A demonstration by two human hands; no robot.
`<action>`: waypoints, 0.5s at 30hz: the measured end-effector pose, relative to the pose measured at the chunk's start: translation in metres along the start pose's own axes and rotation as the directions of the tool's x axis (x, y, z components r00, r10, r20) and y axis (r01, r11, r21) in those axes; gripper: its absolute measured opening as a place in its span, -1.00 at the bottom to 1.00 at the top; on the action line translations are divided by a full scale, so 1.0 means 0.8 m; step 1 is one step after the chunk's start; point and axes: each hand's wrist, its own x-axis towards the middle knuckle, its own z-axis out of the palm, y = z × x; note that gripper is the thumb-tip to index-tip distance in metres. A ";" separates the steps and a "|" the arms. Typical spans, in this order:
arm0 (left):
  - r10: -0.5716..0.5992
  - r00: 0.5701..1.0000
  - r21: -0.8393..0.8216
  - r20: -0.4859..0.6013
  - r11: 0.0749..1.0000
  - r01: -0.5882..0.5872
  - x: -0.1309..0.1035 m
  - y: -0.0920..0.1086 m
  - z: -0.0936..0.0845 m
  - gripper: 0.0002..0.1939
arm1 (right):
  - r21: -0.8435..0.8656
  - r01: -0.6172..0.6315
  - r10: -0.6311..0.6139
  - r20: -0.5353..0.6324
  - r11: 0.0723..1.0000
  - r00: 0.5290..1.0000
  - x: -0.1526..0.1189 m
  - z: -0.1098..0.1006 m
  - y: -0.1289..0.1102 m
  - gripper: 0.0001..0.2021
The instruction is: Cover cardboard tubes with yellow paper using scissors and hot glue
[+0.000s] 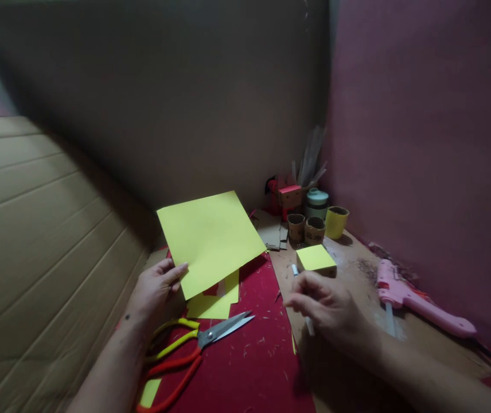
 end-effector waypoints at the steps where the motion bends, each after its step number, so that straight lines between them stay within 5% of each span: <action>1: 0.000 1.000 0.003 0.005 1.000 0.000 0.000 -0.001 0.000 -0.76 | 0.046 -0.039 0.041 -0.045 0.998 0.998 0.004 -0.006 -0.002 -0.79; 4: -0.004 1.000 0.010 0.019 1.000 0.004 0.001 -0.006 -0.001 -0.77 | 0.102 -0.116 0.136 -0.211 0.988 0.968 0.018 -0.032 -0.011 -0.77; 7: -0.001 0.999 -0.009 0.032 1.000 0.001 0.001 -0.010 0.000 -0.78 | -0.030 -0.032 0.018 -0.396 0.999 0.918 0.036 -0.062 -0.021 -0.79; 15: 0.012 0.997 -0.068 0.071 0.998 -0.007 0.002 -0.012 0.005 -0.83 | -0.071 0.043 -0.077 -0.613 0.997 0.786 0.094 -0.116 -0.020 -0.75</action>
